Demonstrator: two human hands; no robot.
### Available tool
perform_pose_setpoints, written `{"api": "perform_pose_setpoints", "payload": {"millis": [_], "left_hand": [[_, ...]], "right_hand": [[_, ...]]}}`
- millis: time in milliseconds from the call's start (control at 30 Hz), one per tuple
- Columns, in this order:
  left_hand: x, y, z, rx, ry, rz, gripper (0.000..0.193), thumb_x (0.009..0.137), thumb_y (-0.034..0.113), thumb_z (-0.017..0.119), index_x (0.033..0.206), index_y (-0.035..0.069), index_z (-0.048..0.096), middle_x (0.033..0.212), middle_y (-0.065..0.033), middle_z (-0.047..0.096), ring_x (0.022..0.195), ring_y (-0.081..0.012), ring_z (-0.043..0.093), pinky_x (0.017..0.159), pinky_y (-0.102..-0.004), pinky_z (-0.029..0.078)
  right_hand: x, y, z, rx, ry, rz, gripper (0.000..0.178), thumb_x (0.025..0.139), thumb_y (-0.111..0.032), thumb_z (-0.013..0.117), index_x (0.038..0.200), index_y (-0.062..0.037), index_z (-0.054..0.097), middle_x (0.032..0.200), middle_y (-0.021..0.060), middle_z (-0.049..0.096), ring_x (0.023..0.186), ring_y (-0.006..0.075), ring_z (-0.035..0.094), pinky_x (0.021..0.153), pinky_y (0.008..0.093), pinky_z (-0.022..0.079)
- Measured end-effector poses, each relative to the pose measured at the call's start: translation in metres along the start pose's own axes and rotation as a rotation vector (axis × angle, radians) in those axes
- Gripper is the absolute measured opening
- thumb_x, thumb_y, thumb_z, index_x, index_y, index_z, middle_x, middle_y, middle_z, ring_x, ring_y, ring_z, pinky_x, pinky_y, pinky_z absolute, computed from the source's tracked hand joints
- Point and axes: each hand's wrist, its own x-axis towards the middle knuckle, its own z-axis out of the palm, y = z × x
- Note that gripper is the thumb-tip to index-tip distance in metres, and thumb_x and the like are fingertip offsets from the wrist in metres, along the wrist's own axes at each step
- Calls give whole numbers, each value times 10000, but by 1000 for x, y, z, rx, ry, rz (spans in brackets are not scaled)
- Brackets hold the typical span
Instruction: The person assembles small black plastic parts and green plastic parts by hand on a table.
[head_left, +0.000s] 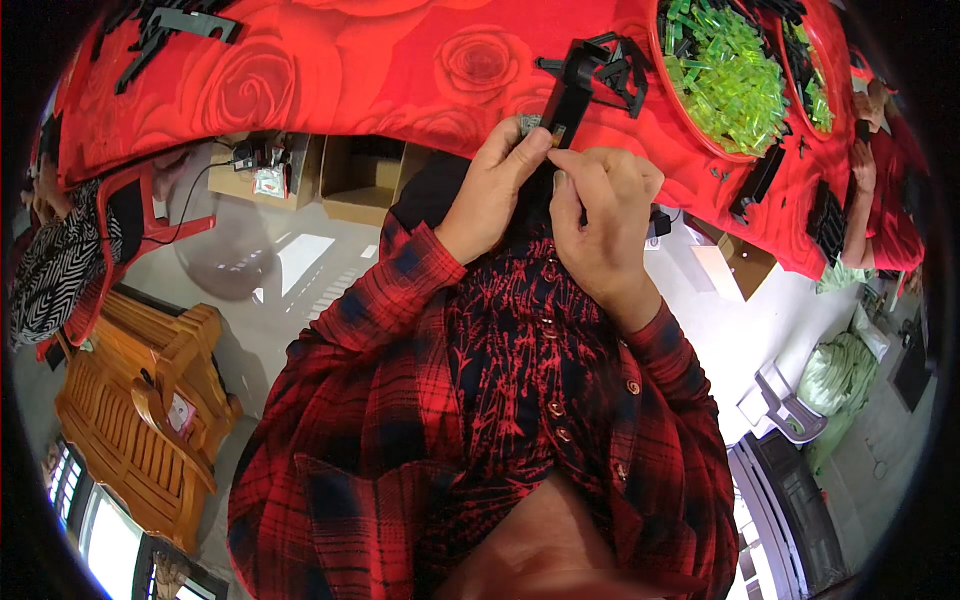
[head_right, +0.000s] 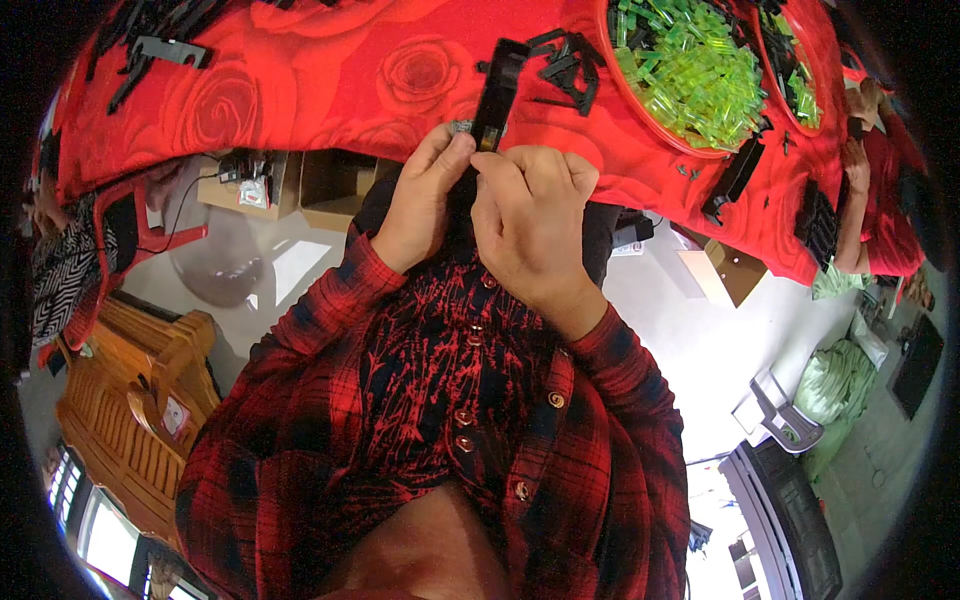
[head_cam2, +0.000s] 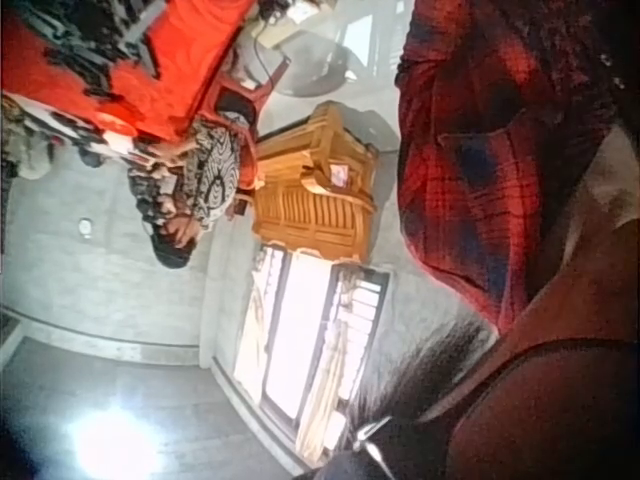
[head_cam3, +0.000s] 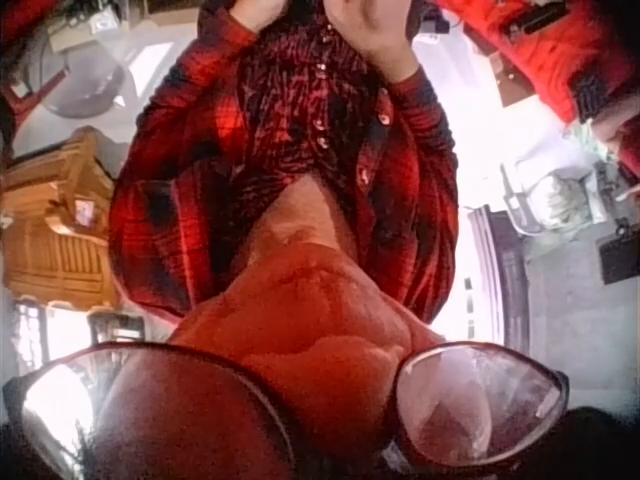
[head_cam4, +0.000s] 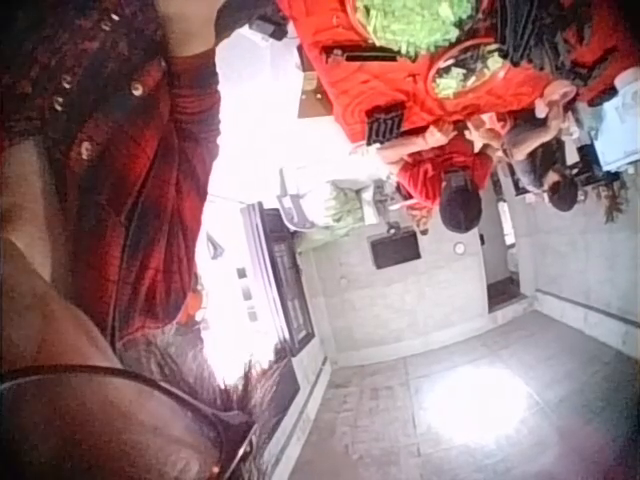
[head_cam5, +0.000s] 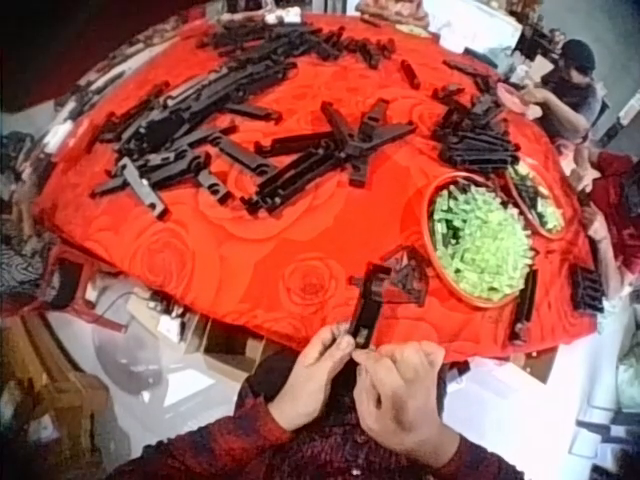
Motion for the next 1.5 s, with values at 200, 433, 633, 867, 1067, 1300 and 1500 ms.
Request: {"api": "perform_pose_setpoints", "payload": {"millis": [200,433,633,867,1067,1300,1500], "left_hand": [[1,-7,-14,435,24,151,332,1037,277,526,1195,-14,543,1028,-76,610,955,-134,555,881,-290,460],[-3,-3,-21,596,-47,198,292,1045,264,504,1154,-7,492,995,-91,598,929,-167,579,855,-313,472],[-6,7,-18,442,-153,136,248,1056,254,481,1132,19,477,965,-63,579,822,-116,583,741,-274,483],[-11,-11,-18,513,-103,140,222,1055,234,477,1104,17,469,911,-51,577,754,-108,575,679,-266,481],[-11,-7,-26,334,-147,-30,196,1042,209,500,1112,28,474,911,-31,560,767,-103,559,704,-252,470],[-7,-13,-40,273,-240,-91,221,1028,200,526,1176,42,484,936,1,542,839,-75,528,758,-244,459],[-8,-1,-35,165,-220,-194,236,1003,185,507,1180,28,502,960,-15,568,835,-92,552,769,-246,462]], "right_hand": [[-8,1,6,110,-93,121,220,827,-34,668,1045,-61,688,889,58,593,838,207,574,807,346,381],[-13,4,2,1168,-159,926,205,943,-38,581,1105,-27,705,894,33,598,847,107,567,786,237,451],[-13,7,-2,559,-185,436,241,859,-41,619,1071,-101,717,896,39,606,846,160,590,826,310,418],[-6,1,5,60,-256,251,238,758,16,638,966,-96,673,939,62,584,856,226,612,840,373,372],[-12,19,6,550,-226,402,274,792,91,589,955,-107,685,919,42,595,789,189,621,793,321,370],[-2,13,-10,15,-250,-74,241,725,-24,658,920,-160,693,936,20,576,859,204,583,857,408,325],[8,16,-12,-138,-367,-158,264,722,-40,655,954,-159,700,949,30,561,909,218,571,880,427,335]]}}
